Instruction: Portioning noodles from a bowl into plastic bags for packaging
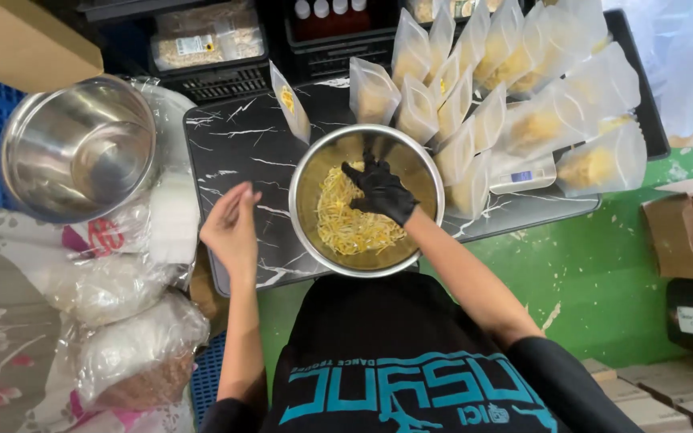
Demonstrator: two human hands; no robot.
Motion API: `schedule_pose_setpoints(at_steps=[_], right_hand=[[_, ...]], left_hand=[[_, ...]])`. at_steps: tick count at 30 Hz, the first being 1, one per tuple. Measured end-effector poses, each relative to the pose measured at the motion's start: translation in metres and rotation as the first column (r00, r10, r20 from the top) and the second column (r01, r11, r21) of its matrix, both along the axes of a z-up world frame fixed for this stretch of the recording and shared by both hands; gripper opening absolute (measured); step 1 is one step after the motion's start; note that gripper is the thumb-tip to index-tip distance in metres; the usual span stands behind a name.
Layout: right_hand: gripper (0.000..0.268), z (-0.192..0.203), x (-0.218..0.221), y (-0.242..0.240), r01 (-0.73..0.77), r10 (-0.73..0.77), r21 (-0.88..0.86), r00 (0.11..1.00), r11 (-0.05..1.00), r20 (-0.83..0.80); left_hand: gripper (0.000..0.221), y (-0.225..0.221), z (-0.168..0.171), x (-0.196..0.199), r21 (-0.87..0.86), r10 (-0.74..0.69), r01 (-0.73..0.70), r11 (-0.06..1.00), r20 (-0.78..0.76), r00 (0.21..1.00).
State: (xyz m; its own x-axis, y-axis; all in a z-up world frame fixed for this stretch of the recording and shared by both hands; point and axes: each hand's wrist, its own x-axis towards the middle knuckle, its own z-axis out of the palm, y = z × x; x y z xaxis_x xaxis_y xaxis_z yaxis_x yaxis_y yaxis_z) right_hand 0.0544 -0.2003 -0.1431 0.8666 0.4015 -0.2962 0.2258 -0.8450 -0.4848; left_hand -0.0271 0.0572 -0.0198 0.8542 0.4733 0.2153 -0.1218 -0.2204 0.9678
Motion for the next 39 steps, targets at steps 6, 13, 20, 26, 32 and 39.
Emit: schedule_pose_setpoints(at_steps=[6, 13, 20, 26, 32, 39], right_hand=[[0.048, -0.157, 0.003, -0.004, -0.12, 0.093, 0.053, 0.927, 0.991, 0.362], [0.019, 0.032, -0.001, -0.02, 0.047, -0.114, 0.422, 0.984, 0.906, 0.136], [0.017, 0.087, 0.002, -0.051, -0.017, -0.113, 0.54, 0.972, 0.842, 0.206], [0.021, 0.097, 0.003, -0.063, -0.143, 0.0, 0.474, 0.957, 0.869, 0.289], [0.015, 0.077, 0.016, -0.063, -0.161, -0.008, 0.615, 0.965, 0.772, 0.262], [0.022, 0.198, -0.002, -0.128, -0.215, -0.015, 0.667, 0.947, 0.713, 0.322]], left_hand=[[0.013, 0.024, -0.025, 0.0, 0.002, -0.012, 0.012, 1.0, -0.091, 0.996], [0.01, -0.018, -0.018, 0.038, 0.066, -0.137, 0.14, 0.988, -0.046, 0.989], [0.021, -0.086, -0.006, 0.052, 0.184, -0.201, 0.187, 0.965, 0.058, 0.978], [0.03, -0.117, -0.002, 0.04, 0.188, -0.215, 0.2, 0.961, 0.061, 0.975], [0.024, -0.116, -0.017, 0.027, 0.21, -0.136, 0.124, 0.97, 0.047, 0.99], [0.024, -0.136, -0.014, 0.01, 0.112, -0.079, 0.075, 0.991, 0.034, 0.996]])
